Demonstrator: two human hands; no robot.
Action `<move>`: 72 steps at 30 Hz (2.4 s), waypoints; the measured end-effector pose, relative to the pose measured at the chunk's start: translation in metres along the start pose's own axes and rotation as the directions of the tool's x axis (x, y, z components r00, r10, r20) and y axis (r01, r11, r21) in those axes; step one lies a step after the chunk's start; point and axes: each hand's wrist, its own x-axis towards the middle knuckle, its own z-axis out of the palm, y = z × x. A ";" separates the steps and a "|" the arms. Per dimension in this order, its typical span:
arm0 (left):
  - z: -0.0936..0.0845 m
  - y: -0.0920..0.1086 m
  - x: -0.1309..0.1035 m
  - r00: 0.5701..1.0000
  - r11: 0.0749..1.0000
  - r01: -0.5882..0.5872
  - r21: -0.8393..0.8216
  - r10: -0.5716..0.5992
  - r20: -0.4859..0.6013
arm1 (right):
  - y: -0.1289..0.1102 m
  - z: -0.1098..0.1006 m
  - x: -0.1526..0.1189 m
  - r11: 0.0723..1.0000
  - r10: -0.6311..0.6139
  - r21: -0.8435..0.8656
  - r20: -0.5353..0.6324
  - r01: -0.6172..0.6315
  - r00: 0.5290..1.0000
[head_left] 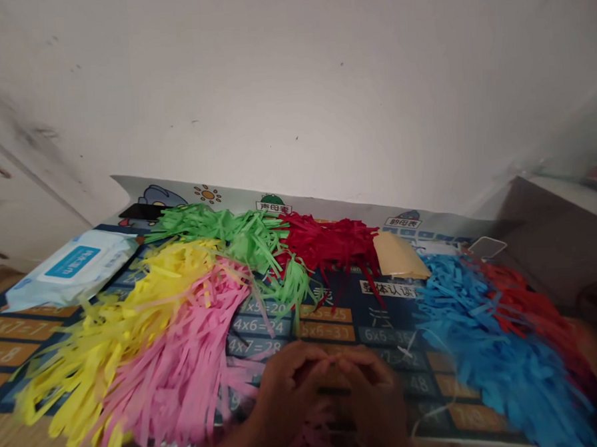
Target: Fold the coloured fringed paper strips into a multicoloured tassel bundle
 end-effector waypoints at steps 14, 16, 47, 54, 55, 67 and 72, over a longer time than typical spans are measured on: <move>-0.006 0.009 0.003 0.965 0.976 -0.091 0.197 0.038 0.259 | -0.007 -0.012 0.006 0.991 -0.106 -0.067 0.177 0.120 0.978; -0.004 0.009 0.002 0.977 0.976 -0.024 0.214 -0.023 0.214 | -0.007 -0.010 0.005 0.997 -0.054 -0.040 0.141 0.061 0.989; -0.006 0.008 0.001 0.952 0.977 -0.125 0.175 0.069 0.297 | 0.002 -0.018 -0.005 0.990 -0.114 -0.067 0.123 0.122 0.986; -0.001 0.001 -0.004 0.910 0.892 -0.413 0.182 0.395 0.129 | -0.004 -0.023 -0.009 0.962 -0.184 -0.186 0.113 0.202 0.976; 0.001 0.002 -0.004 0.889 0.869 -0.458 0.185 0.444 0.114 | -0.004 -0.023 -0.010 0.957 -0.192 -0.198 0.117 0.212 0.974; 0.009 -0.003 -0.006 0.878 0.855 -0.479 0.200 0.469 0.099 | -0.011 -0.023 -0.013 0.935 -0.291 -0.197 0.056 0.297 0.955; 0.016 -0.005 -0.002 0.886 0.873 -0.459 0.167 0.435 0.162 | -0.009 -0.025 -0.015 0.931 -0.309 -0.189 0.056 0.314 0.950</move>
